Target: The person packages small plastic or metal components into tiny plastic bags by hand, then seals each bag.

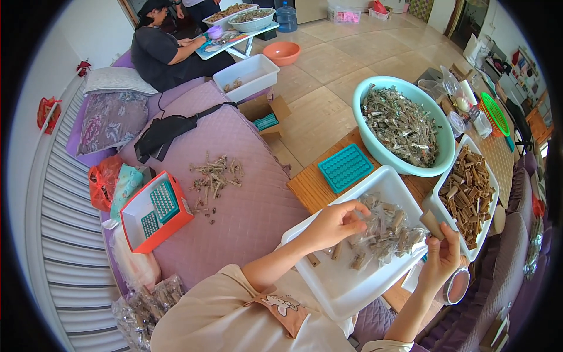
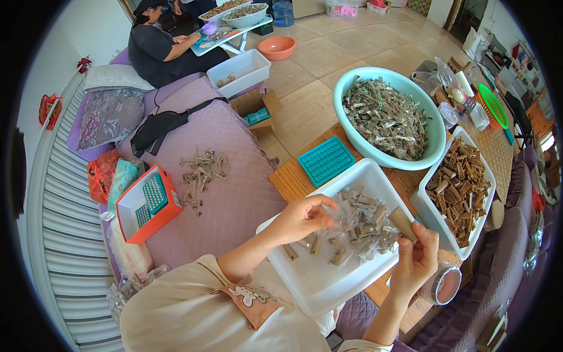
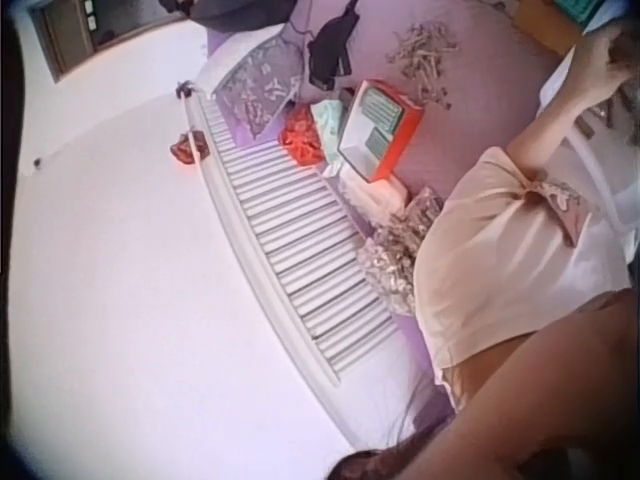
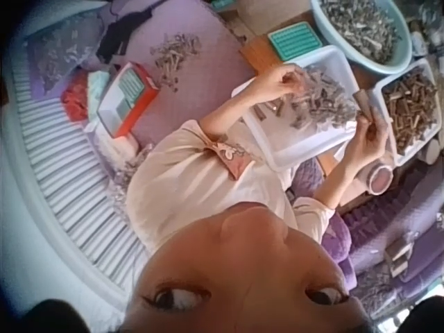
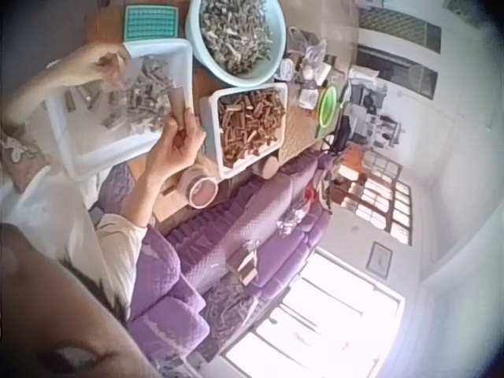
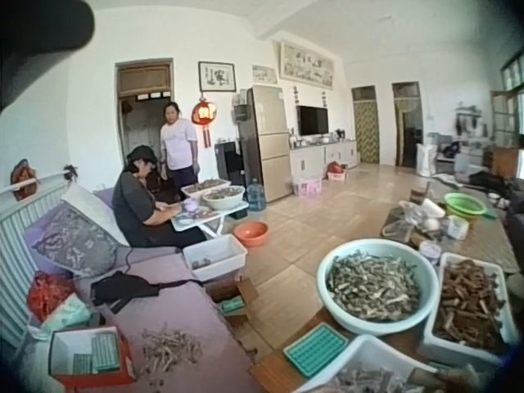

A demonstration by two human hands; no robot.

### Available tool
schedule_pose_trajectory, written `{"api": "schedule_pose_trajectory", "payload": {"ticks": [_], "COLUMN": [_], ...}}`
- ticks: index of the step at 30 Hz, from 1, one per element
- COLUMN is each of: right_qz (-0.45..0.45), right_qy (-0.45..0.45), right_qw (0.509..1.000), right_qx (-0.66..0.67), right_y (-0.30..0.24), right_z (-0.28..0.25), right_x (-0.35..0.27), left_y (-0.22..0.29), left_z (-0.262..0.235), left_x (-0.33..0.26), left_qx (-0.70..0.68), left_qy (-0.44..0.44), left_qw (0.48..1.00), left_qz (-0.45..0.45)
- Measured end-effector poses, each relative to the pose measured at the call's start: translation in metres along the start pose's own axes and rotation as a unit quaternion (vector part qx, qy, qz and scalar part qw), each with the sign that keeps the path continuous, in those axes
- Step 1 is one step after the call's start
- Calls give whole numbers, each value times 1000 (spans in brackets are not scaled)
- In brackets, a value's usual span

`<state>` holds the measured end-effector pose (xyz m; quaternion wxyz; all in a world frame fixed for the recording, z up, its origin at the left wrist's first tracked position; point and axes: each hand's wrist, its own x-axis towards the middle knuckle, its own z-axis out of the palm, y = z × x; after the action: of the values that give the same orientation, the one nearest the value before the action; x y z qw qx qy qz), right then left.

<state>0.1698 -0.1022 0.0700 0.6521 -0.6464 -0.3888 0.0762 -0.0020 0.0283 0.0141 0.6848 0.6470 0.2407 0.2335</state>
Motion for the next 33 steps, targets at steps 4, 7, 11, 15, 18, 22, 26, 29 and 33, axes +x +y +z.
{"api": "schedule_pose_trajectory", "payload": {"ticks": [4, 7, 11, 15, 18, 22, 26, 29, 33], "right_qz": [-120, -142, -171, -150, -140, -152, -156, -152, -145], "right_qy": [-72, -94, -79, -73, -63, -60, -57, -61, -93], "right_qw": [986, 976, 970, 972, 973, 968, 963, 962, 963], "right_qx": [-88, -134, -154, -166, -174, -193, -212, -217, -206], "right_y": [-12, -19, -14, -15, -18, -15, -11, -10, -9], "right_z": [15, 25, 28, 28, 28, 25, 21, 20, 21], "right_x": [-1, -5, -4, -1, 0, 0, -4, -5, -6], "left_y": [12, 10, 8, 8, 10, 6, 11, 12, 13], "left_z": [-5, -1, 3, 2, 1, 2, 8, 10, 14], "left_x": [5, 5, 6, 8, 10, 11, 10, 8, 5], "left_qx": [10, -56, -61, -33, -51, -55, -76, -72, -32], "left_qy": [17, 49, 48, 35, 33, 20, 35, 34, 28], "left_qw": [1000, 996, 996, 999, 998, 998, 996, 997, 999], "left_qz": [12, 39, 47, 11, 8, -2, 4, 17, 20]}}
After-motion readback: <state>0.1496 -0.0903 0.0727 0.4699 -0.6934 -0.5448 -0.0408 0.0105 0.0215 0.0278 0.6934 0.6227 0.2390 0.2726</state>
